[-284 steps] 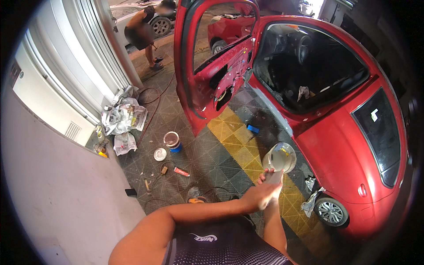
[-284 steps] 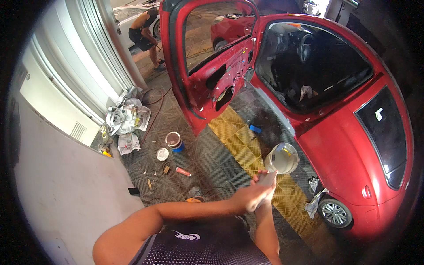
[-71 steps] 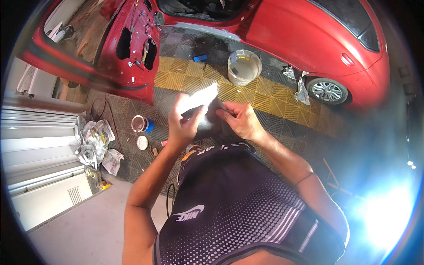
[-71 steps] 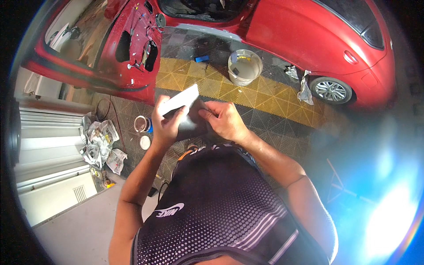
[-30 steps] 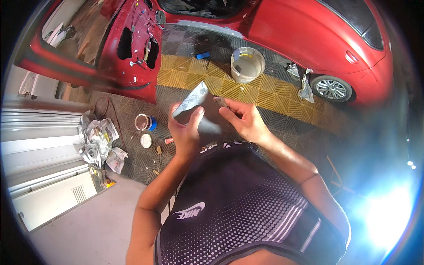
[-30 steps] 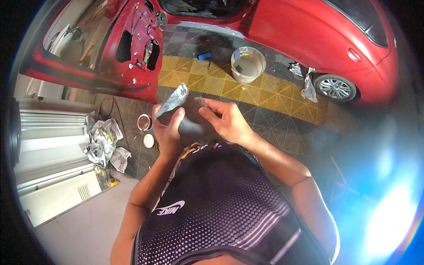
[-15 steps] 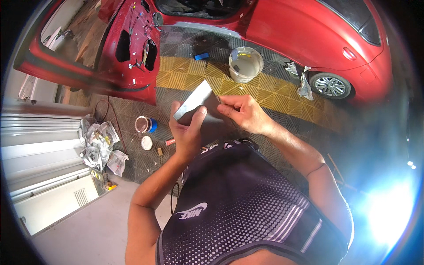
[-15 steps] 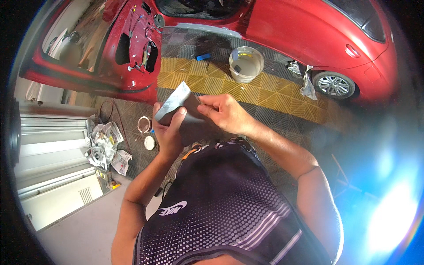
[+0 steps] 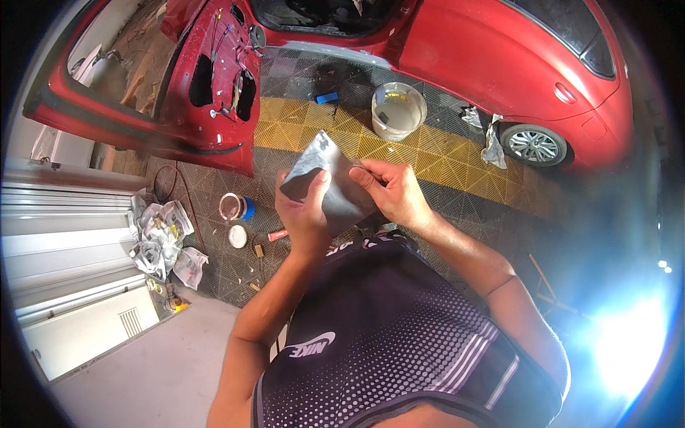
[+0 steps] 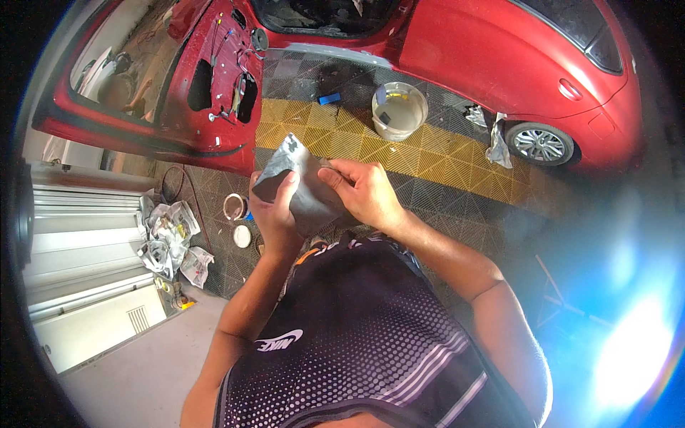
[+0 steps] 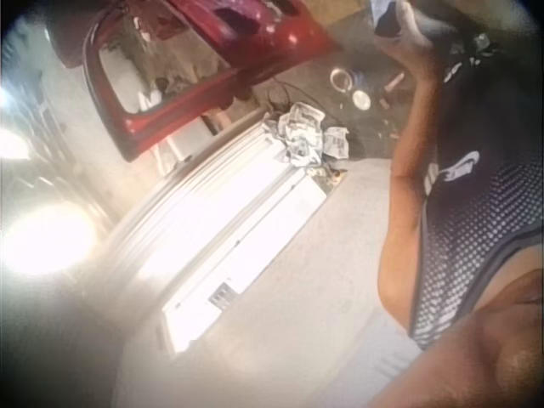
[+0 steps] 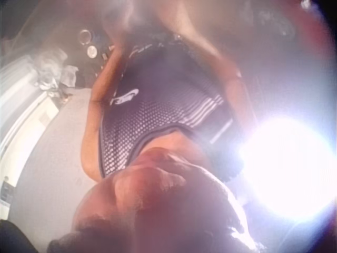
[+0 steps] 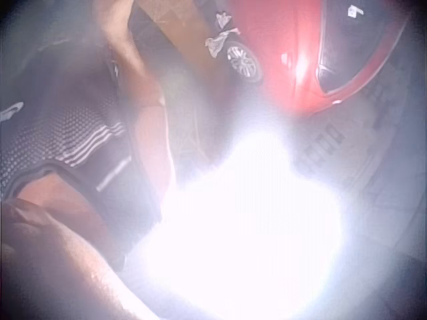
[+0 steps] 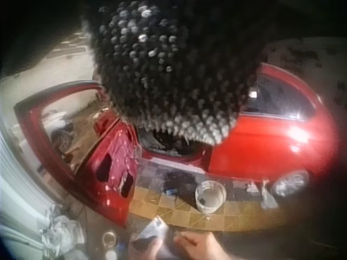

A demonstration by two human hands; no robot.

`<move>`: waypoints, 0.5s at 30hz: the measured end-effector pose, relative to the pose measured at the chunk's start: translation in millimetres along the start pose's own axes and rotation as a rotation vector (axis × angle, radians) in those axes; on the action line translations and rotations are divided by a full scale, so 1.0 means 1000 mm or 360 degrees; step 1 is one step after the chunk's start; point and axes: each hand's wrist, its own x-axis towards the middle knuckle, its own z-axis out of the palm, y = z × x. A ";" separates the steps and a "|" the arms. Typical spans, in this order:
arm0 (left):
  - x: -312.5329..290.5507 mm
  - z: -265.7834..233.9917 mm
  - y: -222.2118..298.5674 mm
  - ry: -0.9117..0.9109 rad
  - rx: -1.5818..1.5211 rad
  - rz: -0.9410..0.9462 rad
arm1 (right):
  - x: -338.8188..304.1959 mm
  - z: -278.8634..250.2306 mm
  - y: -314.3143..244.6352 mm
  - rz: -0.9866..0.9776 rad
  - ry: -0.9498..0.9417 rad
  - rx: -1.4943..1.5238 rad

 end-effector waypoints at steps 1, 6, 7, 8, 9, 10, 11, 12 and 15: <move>0.003 -0.001 0.004 -0.0059 0.0039 -0.0035 | 0.001 -0.001 0.002 -0.0033 -0.0017 0.0002; 0.011 -0.011 0.013 -0.0338 0.0057 -0.0121 | 0.012 -0.013 0.006 -0.0125 -0.0305 -0.0157; 0.013 -0.011 0.018 -0.0385 0.0079 -0.0130 | 0.015 -0.014 0.007 -0.0154 -0.0320 -0.0107; 0.015 -0.011 0.020 -0.0437 0.0101 -0.0141 | 0.016 -0.013 0.011 -0.0180 -0.0329 -0.0058; 0.014 -0.012 0.018 -0.0401 0.0142 -0.0107 | 0.017 -0.013 0.015 -0.0207 -0.0338 -0.0008; 0.012 -0.013 0.014 -0.0365 0.0182 -0.0074 | 0.015 -0.007 0.015 -0.0148 -0.0223 0.0101; 0.010 -0.013 0.010 -0.0320 0.0221 -0.0037 | 0.012 0.001 0.013 -0.0093 -0.0116 0.0208; 0.007 -0.011 0.007 -0.0224 0.0229 -0.0037 | 0.010 0.005 0.012 -0.0037 -0.0009 0.0314; 0.000 -0.002 0.001 -0.0068 0.0188 -0.0061 | 0.009 -0.006 0.009 -0.0121 -0.0053 -0.0145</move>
